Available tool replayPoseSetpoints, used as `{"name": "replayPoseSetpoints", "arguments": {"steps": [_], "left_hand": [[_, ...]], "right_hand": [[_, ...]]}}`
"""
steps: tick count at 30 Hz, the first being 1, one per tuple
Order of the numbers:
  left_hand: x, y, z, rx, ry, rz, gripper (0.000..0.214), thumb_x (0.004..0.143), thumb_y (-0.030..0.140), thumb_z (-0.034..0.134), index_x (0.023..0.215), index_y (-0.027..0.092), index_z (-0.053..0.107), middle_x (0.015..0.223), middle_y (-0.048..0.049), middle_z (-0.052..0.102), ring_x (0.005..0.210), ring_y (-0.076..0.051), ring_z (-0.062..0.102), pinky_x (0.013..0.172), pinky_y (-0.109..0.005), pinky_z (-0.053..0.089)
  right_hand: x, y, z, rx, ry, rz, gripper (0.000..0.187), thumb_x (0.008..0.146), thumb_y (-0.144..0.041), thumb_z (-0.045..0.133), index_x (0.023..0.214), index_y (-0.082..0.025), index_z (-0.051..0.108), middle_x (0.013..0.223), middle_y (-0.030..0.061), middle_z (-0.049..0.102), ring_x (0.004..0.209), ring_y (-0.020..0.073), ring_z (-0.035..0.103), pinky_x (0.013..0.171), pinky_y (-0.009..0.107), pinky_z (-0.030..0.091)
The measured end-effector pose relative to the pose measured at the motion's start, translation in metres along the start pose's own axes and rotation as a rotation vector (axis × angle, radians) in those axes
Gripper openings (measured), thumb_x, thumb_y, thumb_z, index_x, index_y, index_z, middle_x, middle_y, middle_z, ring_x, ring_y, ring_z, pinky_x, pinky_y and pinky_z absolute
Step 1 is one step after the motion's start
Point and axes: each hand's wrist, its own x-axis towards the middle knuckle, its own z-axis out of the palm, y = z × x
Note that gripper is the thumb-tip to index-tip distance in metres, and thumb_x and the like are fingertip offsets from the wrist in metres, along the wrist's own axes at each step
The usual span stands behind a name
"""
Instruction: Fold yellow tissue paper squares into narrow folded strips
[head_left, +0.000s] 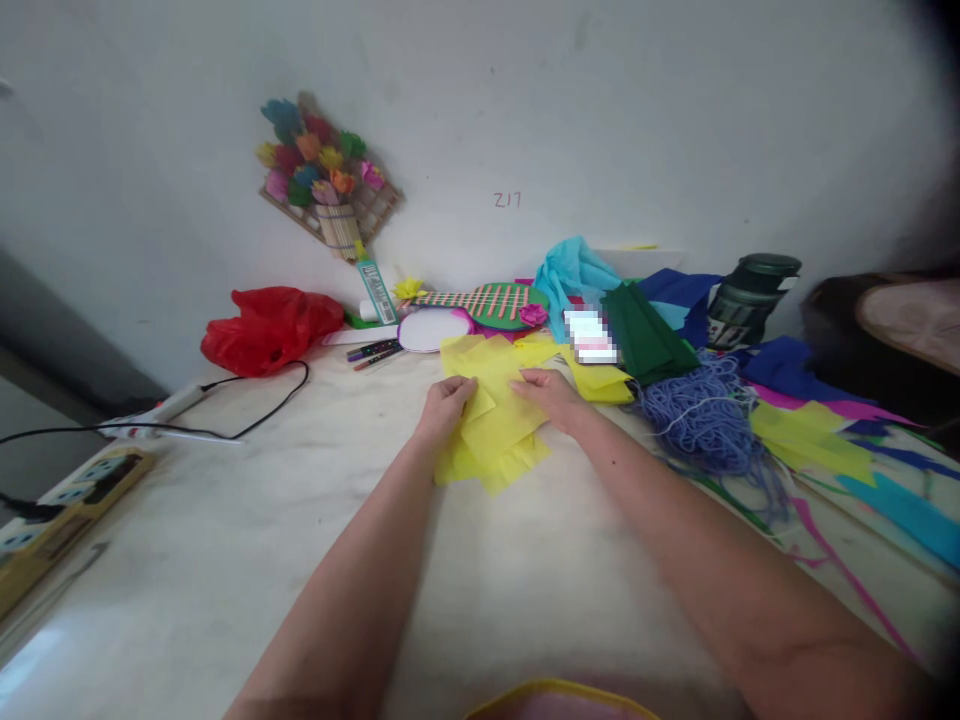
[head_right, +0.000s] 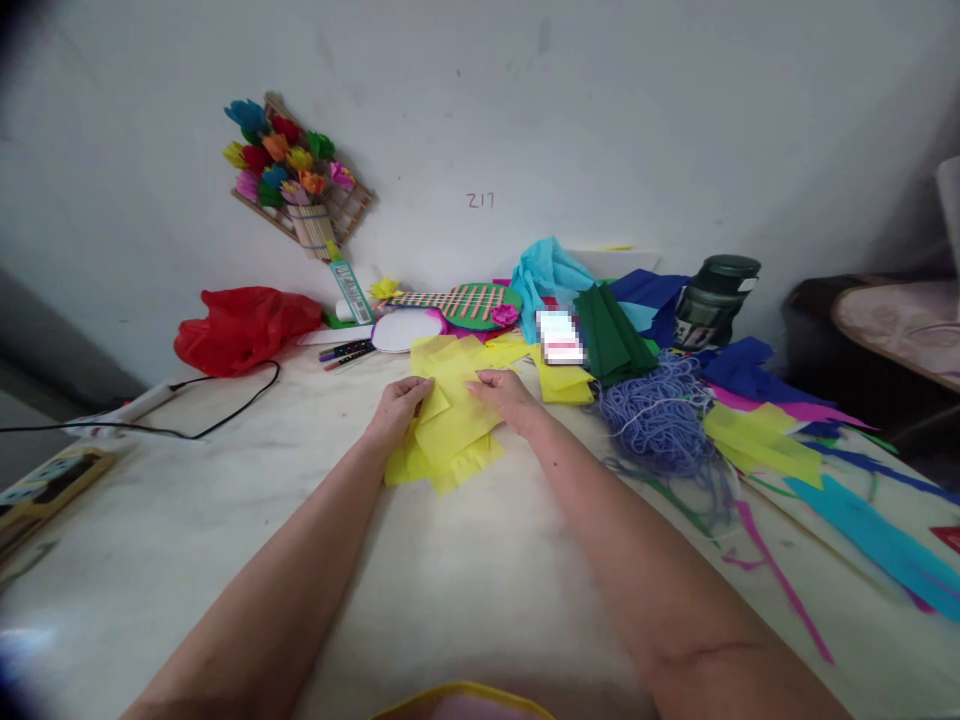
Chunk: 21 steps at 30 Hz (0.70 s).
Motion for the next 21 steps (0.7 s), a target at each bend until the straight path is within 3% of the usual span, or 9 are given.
{"name": "replayPoseSetpoints", "arguments": {"steps": [5,10,21], "left_hand": [[0.003,-0.006,0.0,-0.03,0.058,-0.012,0.029,0.066,0.042,0.058,0.06,0.015,0.05,0.047,0.0043,0.039,0.042,-0.006,0.033,0.043,-0.021,0.022],[0.003,-0.001,0.0,-0.045,0.084,-0.055,0.026,0.063,0.039,0.059,0.059,0.015,0.05,0.046,0.0042,0.04,0.041,-0.007,0.033,0.042,-0.021,0.022],[0.001,0.001,0.001,-0.101,0.098,-0.071,0.026,0.063,0.04,0.059,0.064,0.015,0.052,0.049,0.0024,0.048,0.044,-0.009,0.042,0.044,-0.021,0.029]], "right_hand": [[-0.001,-0.003,0.002,0.104,-0.014,0.004,0.032,0.061,-0.035,0.067,0.089,-0.02,0.069,0.082,0.0021,0.068,0.075,0.0154,0.059,0.07,0.03,0.046],[-0.005,-0.009,0.002,0.058,-0.054,-0.058,0.034,0.064,-0.032,0.064,0.097,-0.021,0.068,0.099,0.005,0.067,0.09,0.0182,0.058,0.078,0.032,0.045],[-0.012,-0.019,0.001,-0.162,-0.122,-0.176,0.025,0.068,-0.025,0.057,0.088,-0.021,0.071,0.094,0.0043,0.068,0.094,0.0202,0.057,0.084,0.035,0.041]]}}
